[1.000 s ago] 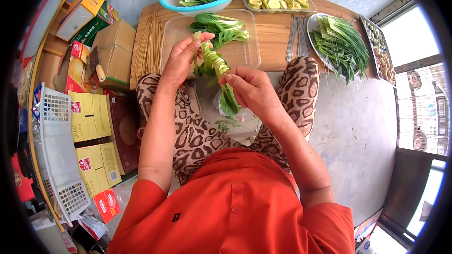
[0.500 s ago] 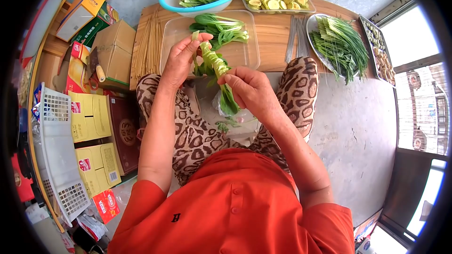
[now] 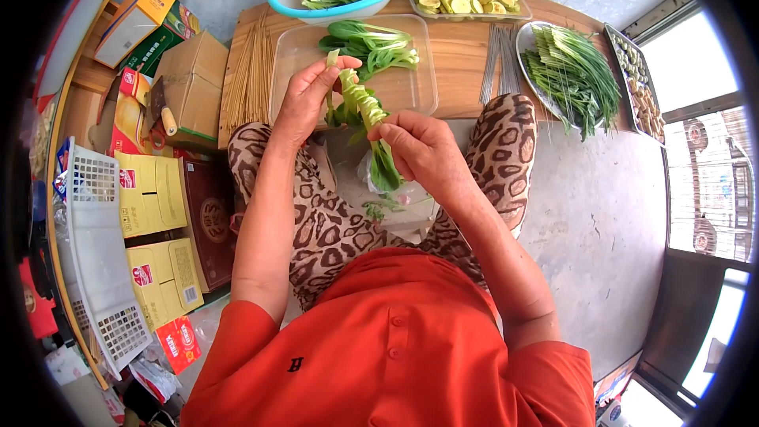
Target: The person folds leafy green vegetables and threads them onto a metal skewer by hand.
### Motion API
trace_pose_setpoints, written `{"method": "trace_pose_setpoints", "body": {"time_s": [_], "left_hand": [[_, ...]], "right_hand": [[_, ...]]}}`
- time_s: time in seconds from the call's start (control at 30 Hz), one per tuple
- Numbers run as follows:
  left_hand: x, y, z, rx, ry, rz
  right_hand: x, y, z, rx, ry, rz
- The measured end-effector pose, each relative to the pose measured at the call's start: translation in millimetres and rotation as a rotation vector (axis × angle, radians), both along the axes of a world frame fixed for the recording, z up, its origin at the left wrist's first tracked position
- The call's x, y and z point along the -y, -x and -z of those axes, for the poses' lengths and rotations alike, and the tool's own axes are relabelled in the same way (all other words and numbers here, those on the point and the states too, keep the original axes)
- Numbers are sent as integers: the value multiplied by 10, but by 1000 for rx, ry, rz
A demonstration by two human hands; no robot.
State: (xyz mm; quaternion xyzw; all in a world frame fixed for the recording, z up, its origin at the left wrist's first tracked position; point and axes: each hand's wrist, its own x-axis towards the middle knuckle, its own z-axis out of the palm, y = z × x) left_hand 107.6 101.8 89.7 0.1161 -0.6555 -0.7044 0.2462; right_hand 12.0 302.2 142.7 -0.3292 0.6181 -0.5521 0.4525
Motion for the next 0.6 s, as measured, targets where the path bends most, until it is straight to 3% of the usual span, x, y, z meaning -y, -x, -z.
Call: {"method": "trace_pose_setpoints", "body": {"time_s": [0.3,0.6], "left_hand": [[-22,38,63,38,190,-18],[-41,-34,-89,-43,-110,219]], "right_hand": [[41,102,63,104,-23,10],[0,302,59,458,55,-104]]}}
